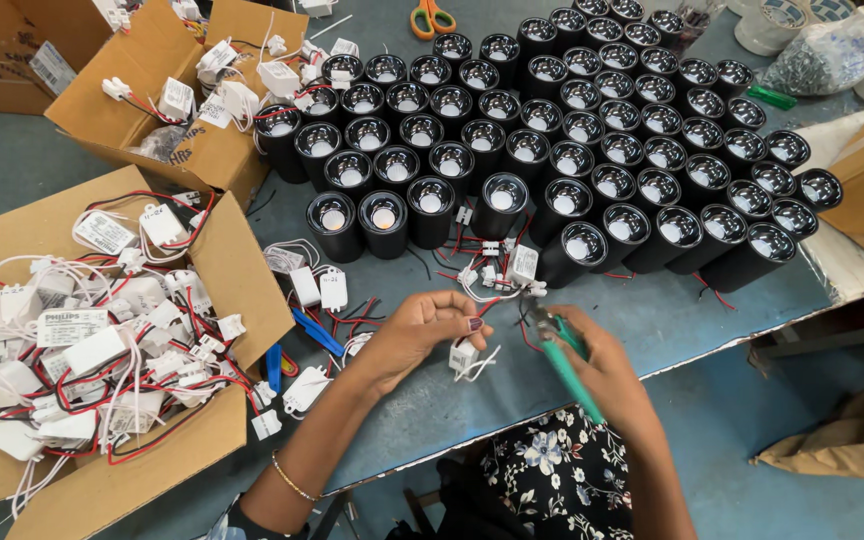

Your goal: The person takes LED driver modules with red and black wires from a cardboard box, strips insulation from the wire ends using blue-handled pliers and green-handled cutters, and sets the prepared modules on the workbench beside rows of black LED light cylinders.

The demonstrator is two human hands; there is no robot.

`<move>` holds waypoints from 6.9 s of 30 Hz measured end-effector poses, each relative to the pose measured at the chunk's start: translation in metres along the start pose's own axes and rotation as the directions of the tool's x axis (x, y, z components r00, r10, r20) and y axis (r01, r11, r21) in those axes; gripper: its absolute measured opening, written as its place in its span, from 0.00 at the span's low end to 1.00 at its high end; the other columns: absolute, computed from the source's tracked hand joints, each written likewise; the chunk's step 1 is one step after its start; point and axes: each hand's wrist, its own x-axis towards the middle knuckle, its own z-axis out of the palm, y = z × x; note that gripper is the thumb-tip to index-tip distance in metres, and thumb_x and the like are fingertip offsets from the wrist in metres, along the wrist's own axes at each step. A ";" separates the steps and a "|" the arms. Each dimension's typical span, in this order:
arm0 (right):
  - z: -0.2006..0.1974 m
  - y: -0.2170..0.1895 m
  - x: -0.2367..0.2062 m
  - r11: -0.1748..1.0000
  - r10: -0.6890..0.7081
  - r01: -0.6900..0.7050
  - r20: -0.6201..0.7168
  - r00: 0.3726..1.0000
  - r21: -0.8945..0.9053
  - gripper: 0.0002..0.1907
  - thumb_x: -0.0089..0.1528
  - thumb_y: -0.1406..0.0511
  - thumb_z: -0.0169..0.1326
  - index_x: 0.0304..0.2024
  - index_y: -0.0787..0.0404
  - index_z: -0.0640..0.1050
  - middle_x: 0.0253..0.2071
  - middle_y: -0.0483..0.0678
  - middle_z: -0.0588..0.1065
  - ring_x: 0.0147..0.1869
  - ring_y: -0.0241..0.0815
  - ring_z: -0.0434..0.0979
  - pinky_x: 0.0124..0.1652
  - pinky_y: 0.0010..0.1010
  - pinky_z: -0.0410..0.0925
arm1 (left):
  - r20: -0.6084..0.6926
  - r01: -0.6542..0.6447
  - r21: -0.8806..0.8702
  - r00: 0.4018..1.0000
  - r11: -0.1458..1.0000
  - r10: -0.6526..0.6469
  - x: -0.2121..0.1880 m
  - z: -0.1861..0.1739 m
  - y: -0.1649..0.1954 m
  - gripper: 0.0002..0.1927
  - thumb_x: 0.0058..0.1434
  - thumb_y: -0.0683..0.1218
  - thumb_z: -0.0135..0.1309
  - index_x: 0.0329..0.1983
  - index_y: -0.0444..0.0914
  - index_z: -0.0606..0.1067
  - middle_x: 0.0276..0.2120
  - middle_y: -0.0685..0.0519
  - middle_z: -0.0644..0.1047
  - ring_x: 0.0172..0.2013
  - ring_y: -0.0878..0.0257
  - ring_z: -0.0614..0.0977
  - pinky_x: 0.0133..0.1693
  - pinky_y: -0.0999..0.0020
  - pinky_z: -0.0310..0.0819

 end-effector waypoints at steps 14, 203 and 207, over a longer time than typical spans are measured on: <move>0.013 -0.003 -0.040 0.690 -0.195 -0.218 0.468 0.862 0.690 0.48 0.54 0.65 0.65 0.73 0.57 0.57 0.39 0.42 0.59 0.38 0.34 0.62 0.39 0.26 0.63 | -0.039 -0.063 0.016 0.997 0.998 0.064 0.006 0.013 0.001 0.22 0.67 0.48 0.56 0.57 0.28 0.75 0.45 0.44 0.83 0.53 0.64 0.81 0.60 0.69 0.69; 0.028 0.025 -0.050 0.271 -0.138 -0.419 0.465 0.874 0.867 0.35 0.67 0.62 0.53 0.73 0.74 0.62 0.27 0.42 0.61 0.23 0.27 0.57 0.22 0.19 0.56 | 0.018 -0.081 0.095 0.997 0.992 0.079 0.000 0.015 -0.020 0.13 0.64 0.46 0.59 0.41 0.29 0.81 0.23 0.54 0.77 0.22 0.72 0.75 0.22 0.76 0.67; 0.031 0.045 -0.050 0.097 -0.287 -0.532 0.536 0.794 0.841 0.38 0.64 0.68 0.54 0.73 0.69 0.55 0.27 0.44 0.60 0.21 0.28 0.56 0.18 0.19 0.52 | 0.052 -0.102 0.033 0.994 0.994 0.100 -0.003 0.019 -0.023 0.13 0.65 0.45 0.59 0.41 0.28 0.81 0.22 0.53 0.76 0.20 0.71 0.74 0.22 0.76 0.66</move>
